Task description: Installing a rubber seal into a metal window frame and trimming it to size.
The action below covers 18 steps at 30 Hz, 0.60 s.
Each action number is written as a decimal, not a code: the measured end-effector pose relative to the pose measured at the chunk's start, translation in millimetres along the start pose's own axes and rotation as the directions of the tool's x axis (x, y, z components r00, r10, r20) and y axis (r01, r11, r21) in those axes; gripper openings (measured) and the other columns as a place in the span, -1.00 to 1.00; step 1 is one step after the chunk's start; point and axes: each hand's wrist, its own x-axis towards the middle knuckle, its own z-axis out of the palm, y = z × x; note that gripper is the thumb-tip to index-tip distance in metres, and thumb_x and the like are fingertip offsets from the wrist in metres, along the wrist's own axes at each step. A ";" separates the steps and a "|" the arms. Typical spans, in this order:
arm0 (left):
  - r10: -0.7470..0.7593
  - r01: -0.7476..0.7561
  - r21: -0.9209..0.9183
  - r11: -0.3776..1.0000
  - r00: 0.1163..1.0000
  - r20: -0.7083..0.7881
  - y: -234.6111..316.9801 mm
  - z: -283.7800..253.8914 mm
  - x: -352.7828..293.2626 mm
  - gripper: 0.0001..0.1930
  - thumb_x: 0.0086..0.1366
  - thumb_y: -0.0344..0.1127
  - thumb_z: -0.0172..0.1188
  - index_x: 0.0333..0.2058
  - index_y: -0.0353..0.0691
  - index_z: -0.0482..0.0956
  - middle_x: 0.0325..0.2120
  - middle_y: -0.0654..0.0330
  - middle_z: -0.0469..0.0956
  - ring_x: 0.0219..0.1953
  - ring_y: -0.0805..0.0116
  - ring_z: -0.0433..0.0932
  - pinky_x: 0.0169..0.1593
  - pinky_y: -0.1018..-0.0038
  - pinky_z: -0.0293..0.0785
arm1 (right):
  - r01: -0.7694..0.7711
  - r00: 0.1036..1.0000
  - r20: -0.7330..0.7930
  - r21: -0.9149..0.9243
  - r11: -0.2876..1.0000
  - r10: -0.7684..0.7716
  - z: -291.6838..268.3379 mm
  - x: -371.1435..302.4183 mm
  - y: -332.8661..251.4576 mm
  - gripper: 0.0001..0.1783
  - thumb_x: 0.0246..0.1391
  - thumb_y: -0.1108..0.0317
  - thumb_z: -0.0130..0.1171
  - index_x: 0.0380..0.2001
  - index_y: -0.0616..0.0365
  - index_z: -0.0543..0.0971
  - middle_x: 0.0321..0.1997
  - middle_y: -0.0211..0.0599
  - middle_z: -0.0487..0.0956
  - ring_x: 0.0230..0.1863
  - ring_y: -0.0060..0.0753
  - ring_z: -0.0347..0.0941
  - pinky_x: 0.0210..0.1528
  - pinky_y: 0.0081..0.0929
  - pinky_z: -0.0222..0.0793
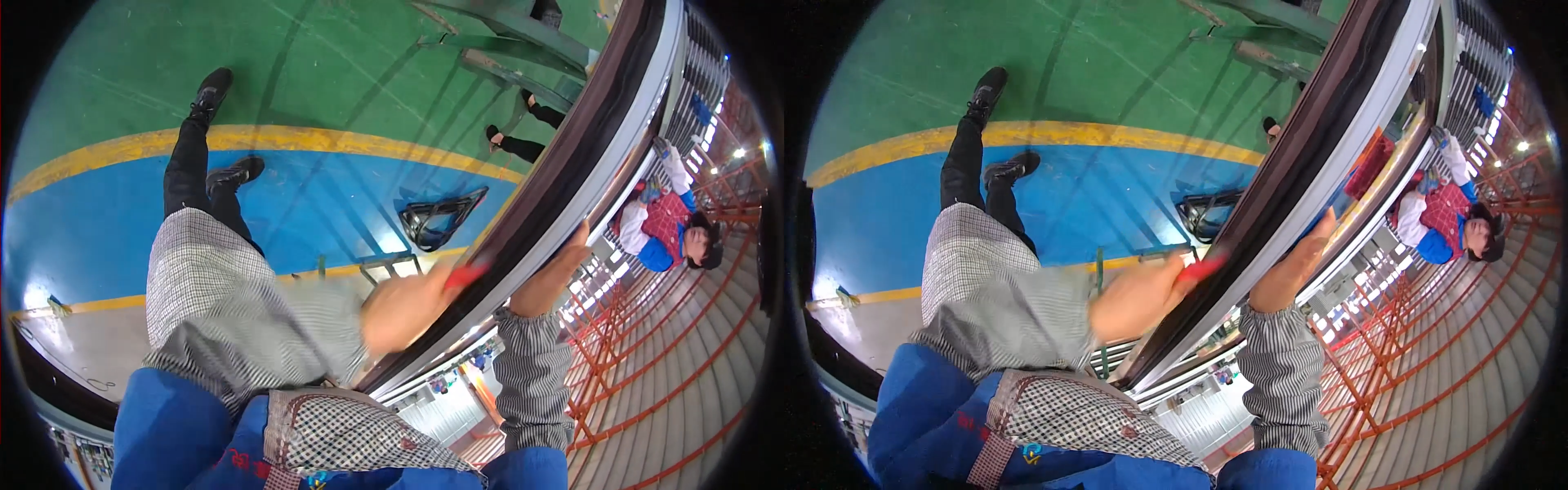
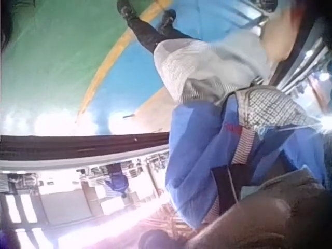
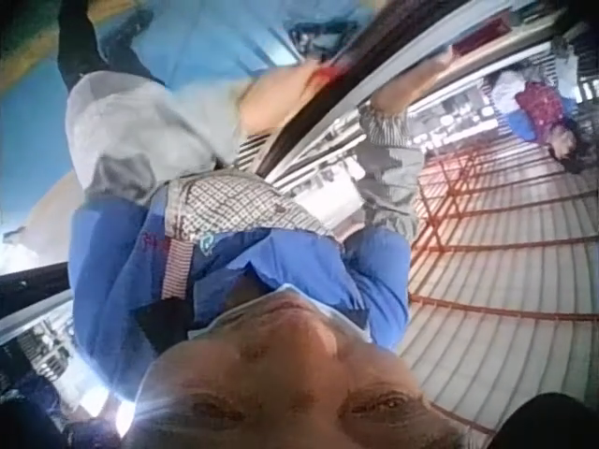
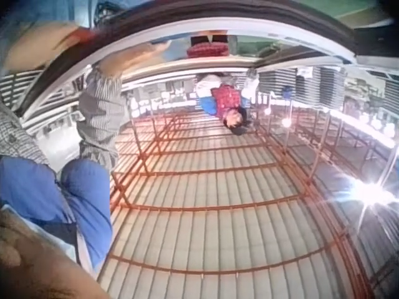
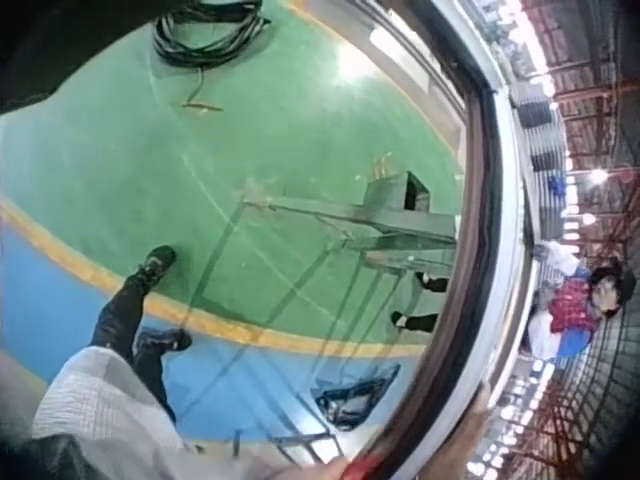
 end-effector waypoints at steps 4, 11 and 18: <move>-0.113 0.108 0.043 0.993 0.986 0.122 7.7 -25.8 17.7 -0.68 0.32 -0.14 0.03 -0.15 -0.31 0.35 -0.59 -0.07 0.52 -0.52 -0.10 0.54 -0.44 0.04 0.42 | 0.026 0.999 0.039 0.009 1.000 -0.026 4.2 0.2 16.4 -0.12 0.26 -0.31 -0.46 0.33 0.25 0.00 0.34 -0.19 0.16 0.34 -0.28 0.10 0.37 -0.41 -0.05; 0.172 -0.171 0.023 0.985 0.973 -0.154 41.5 -83.2 118.3 -0.67 0.36 -0.13 -0.02 -0.24 -0.36 0.36 -0.49 -0.18 0.52 -0.42 -0.22 0.50 -0.36 0.03 0.40 | -0.036 0.996 0.087 -0.002 0.999 0.036 27.0 12.2 -1.9 -0.17 0.29 -0.26 -0.48 0.33 0.23 0.02 0.31 -0.24 0.19 0.29 -0.32 0.13 0.33 -0.40 -0.01; 0.077 -0.076 -0.013 0.997 0.996 0.041 -24.4 -47.1 42.0 -0.66 0.31 -0.17 0.01 -0.11 -0.35 0.34 -0.49 -0.17 0.55 -0.46 -0.15 0.56 -0.37 0.02 0.45 | 0.032 0.970 0.237 0.115 0.993 -0.058 53.4 110.5 -53.5 -0.33 0.32 -0.20 -0.42 0.19 0.11 0.25 0.04 -0.38 0.42 0.03 -0.49 0.36 0.11 -0.48 0.26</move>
